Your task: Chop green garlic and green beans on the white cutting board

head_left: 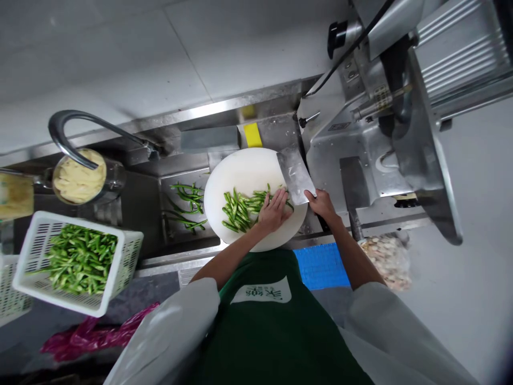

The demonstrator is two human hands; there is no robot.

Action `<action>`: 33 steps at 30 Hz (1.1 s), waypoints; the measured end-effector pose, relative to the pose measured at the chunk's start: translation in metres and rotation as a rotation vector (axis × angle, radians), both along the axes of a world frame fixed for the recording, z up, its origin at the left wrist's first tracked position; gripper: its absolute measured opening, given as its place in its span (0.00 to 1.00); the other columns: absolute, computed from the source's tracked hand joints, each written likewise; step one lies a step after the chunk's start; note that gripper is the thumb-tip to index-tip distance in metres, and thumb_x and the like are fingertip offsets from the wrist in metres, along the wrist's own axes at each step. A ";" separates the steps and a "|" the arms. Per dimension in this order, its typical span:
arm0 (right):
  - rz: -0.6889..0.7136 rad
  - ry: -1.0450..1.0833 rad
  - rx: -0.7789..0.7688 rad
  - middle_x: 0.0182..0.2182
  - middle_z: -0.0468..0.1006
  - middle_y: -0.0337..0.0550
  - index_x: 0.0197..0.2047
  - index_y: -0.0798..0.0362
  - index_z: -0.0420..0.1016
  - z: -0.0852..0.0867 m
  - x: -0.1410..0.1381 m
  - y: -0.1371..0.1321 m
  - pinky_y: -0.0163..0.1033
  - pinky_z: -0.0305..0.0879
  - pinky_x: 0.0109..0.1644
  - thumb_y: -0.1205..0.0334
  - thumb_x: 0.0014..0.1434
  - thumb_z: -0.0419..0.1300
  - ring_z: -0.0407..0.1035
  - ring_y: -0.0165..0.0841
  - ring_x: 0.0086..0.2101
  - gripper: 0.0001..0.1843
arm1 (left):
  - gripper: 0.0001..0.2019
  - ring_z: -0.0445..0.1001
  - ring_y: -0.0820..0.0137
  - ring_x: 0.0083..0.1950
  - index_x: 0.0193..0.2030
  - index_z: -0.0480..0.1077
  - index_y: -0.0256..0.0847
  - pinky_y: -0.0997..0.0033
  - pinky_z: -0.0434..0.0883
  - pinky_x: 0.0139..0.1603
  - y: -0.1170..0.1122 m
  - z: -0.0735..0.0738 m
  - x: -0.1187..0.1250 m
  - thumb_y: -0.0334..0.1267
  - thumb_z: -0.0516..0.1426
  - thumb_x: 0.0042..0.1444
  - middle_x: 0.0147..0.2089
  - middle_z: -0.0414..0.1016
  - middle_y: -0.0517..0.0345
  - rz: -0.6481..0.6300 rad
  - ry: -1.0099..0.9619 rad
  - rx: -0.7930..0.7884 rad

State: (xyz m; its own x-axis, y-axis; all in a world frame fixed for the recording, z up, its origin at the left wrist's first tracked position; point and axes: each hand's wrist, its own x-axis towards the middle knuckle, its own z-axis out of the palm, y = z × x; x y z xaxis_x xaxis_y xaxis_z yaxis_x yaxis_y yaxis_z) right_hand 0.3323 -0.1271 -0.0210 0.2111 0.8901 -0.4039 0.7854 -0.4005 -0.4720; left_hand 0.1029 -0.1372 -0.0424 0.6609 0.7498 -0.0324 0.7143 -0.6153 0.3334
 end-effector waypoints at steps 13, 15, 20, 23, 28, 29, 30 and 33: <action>0.084 -0.099 -0.112 0.36 0.83 0.55 0.38 0.56 0.78 0.021 0.002 -0.074 0.39 0.61 0.40 0.49 0.69 0.53 0.76 0.43 0.39 0.21 | 0.37 0.43 0.57 0.81 0.79 0.43 0.35 0.40 0.36 0.79 -0.003 0.004 0.004 0.54 0.44 0.71 0.80 0.44 0.45 0.061 -0.014 -0.019; 0.110 -0.109 -0.137 0.35 0.82 0.53 0.37 0.55 0.77 0.030 0.010 -0.086 0.39 0.60 0.40 0.49 0.69 0.53 0.75 0.42 0.38 0.20 | 0.37 0.45 0.57 0.80 0.79 0.43 0.35 0.39 0.35 0.79 -0.002 0.005 0.008 0.54 0.45 0.71 0.79 0.46 0.44 0.074 -0.040 -0.030; 0.068 -0.240 -0.114 0.34 0.82 0.53 0.40 0.54 0.78 0.057 0.021 -0.101 0.41 0.60 0.38 0.49 0.70 0.52 0.75 0.44 0.37 0.20 | 0.36 0.43 0.56 0.80 0.79 0.43 0.37 0.40 0.34 0.79 -0.005 0.035 -0.022 0.54 0.44 0.71 0.79 0.48 0.45 0.155 -0.092 0.008; 0.048 -0.353 -0.140 0.34 0.81 0.55 0.45 0.56 0.77 0.068 0.006 -0.099 0.41 0.60 0.38 0.51 0.73 0.47 0.75 0.44 0.35 0.22 | 0.39 0.39 0.52 0.81 0.79 0.44 0.38 0.38 0.39 0.78 -0.019 0.045 -0.083 0.57 0.49 0.68 0.80 0.45 0.42 0.378 -0.094 0.058; 0.127 -0.453 -0.130 0.35 0.81 0.56 0.53 0.59 0.74 0.069 -0.034 -0.096 0.42 0.64 0.39 0.59 0.73 0.44 0.77 0.43 0.35 0.20 | 0.56 0.35 0.39 0.80 0.77 0.46 0.29 0.33 0.52 0.73 -0.053 0.019 -0.161 0.70 0.58 0.54 0.79 0.34 0.25 0.599 -0.002 0.020; 0.139 -0.463 -0.115 0.36 0.81 0.57 0.53 0.59 0.74 0.067 -0.043 -0.098 0.43 0.64 0.39 0.59 0.73 0.43 0.77 0.44 0.35 0.21 | 0.57 0.34 0.38 0.80 0.77 0.47 0.29 0.33 0.51 0.73 -0.055 0.013 -0.162 0.71 0.59 0.53 0.79 0.34 0.24 0.585 0.013 0.010; 0.150 -0.472 -0.103 0.37 0.81 0.58 0.53 0.58 0.74 0.066 -0.053 -0.099 0.44 0.65 0.39 0.59 0.73 0.43 0.77 0.45 0.35 0.21 | 0.57 0.33 0.38 0.80 0.76 0.49 0.30 0.33 0.50 0.73 -0.054 0.007 -0.160 0.71 0.59 0.52 0.79 0.34 0.24 0.574 0.018 0.007; 0.205 -0.465 -0.102 0.40 0.81 0.60 0.52 0.57 0.75 0.067 -0.089 -0.104 0.45 0.67 0.38 0.60 0.72 0.43 0.78 0.47 0.35 0.21 | 0.57 0.33 0.39 0.80 0.77 0.48 0.32 0.34 0.49 0.74 -0.035 -0.003 -0.141 0.70 0.59 0.53 0.79 0.32 0.26 0.574 -0.024 0.020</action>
State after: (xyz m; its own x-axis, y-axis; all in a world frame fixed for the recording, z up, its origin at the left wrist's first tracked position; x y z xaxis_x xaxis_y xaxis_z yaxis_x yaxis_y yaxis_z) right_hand 0.2433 -0.2314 0.0456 0.2142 0.8929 -0.3960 0.9701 -0.2418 -0.0204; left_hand -0.0383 -0.1720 -0.0451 0.1477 0.9890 -0.0040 0.9282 -0.1372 0.3458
